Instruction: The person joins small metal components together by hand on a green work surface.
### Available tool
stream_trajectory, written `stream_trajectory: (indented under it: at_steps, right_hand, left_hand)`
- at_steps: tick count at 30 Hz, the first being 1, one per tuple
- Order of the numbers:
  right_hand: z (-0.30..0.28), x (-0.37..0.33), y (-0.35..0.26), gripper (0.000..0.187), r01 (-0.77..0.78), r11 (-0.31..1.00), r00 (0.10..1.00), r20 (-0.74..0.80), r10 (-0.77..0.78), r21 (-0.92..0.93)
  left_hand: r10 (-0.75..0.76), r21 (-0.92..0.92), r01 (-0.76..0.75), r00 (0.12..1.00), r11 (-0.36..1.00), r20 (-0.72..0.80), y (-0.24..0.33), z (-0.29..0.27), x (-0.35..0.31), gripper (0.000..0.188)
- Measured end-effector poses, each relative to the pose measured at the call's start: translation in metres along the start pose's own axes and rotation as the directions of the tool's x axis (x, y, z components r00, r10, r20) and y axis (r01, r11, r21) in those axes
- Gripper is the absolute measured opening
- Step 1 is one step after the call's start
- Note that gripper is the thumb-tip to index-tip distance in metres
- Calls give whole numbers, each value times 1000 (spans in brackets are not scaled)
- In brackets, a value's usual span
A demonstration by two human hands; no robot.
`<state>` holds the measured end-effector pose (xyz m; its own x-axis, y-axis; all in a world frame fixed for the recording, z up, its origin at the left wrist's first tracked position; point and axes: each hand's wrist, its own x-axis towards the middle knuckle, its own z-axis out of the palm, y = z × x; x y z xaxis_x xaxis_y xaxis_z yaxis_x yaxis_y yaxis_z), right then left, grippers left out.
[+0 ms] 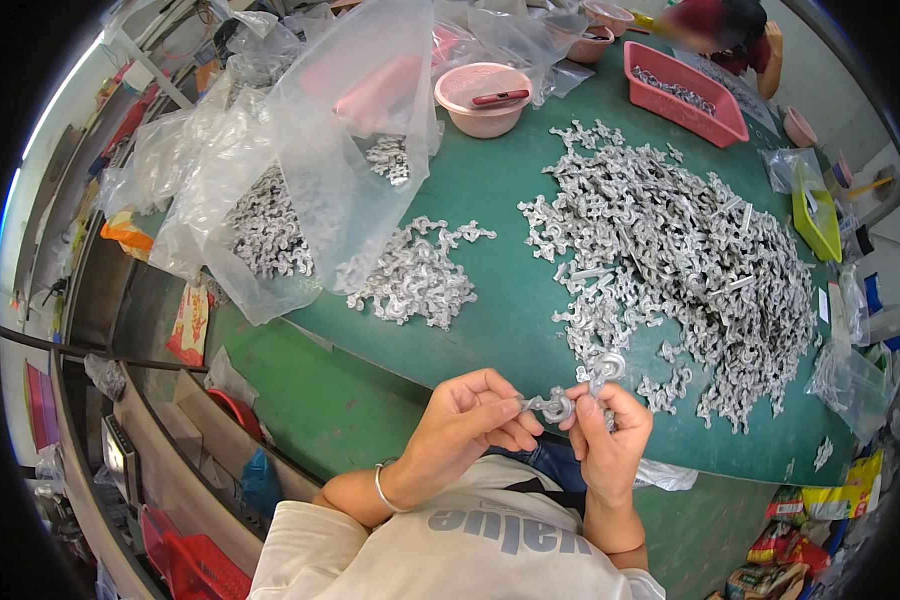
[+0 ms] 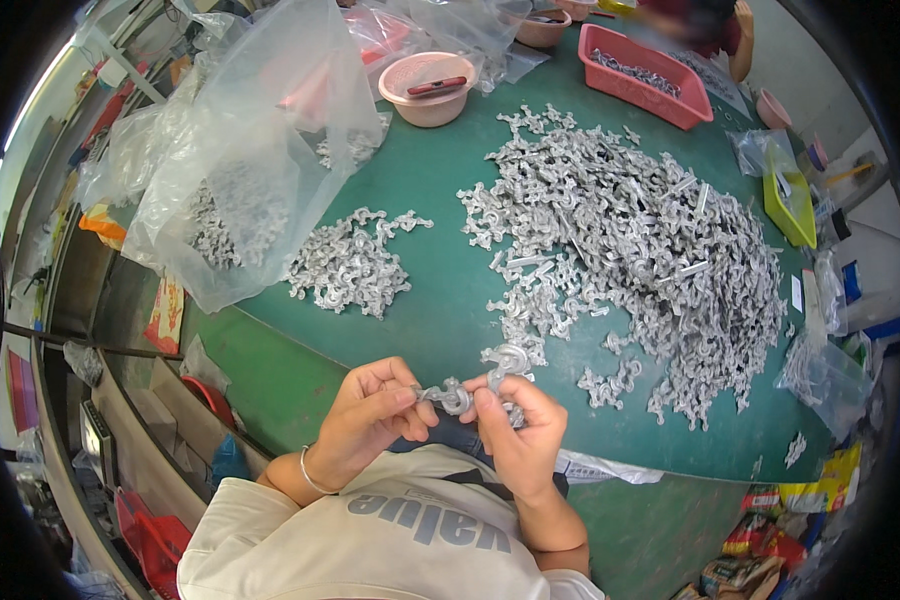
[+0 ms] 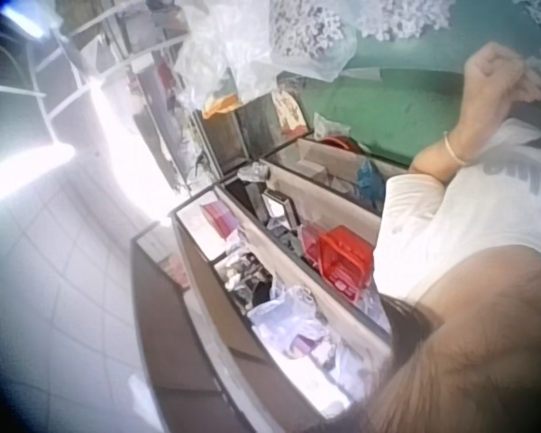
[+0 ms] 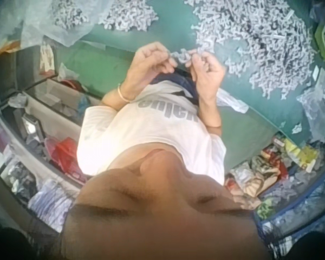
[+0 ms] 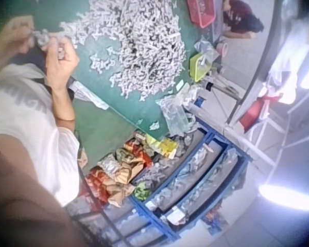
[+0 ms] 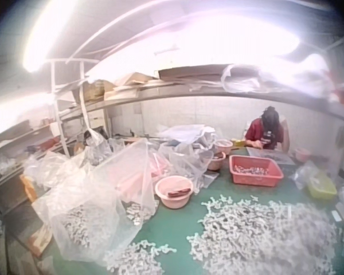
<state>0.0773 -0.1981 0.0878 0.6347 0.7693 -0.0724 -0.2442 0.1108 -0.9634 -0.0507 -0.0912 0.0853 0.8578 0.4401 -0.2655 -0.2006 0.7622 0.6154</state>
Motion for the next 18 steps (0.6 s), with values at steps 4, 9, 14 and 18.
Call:
stream_trajectory:
  at_steps: [4,9,14,18]
  right_hand:
    - [-1,1,1,11,-13,999,998,-53,15,40]
    - [-5,3,3,12,-69,987,997,-34,75,146]
    - [-6,5,0,13,-128,973,992,5,129,194]
    - [-9,6,1,14,-185,946,983,52,177,267]
  left_hand:
    - [-104,-106,103,995,989,-8,0,6,-2,11]
    - [-176,-84,179,983,980,50,1,6,-4,11]
    - [-192,-115,202,977,973,93,2,8,-5,11]
    - [-213,-126,227,970,966,113,2,10,-5,10]
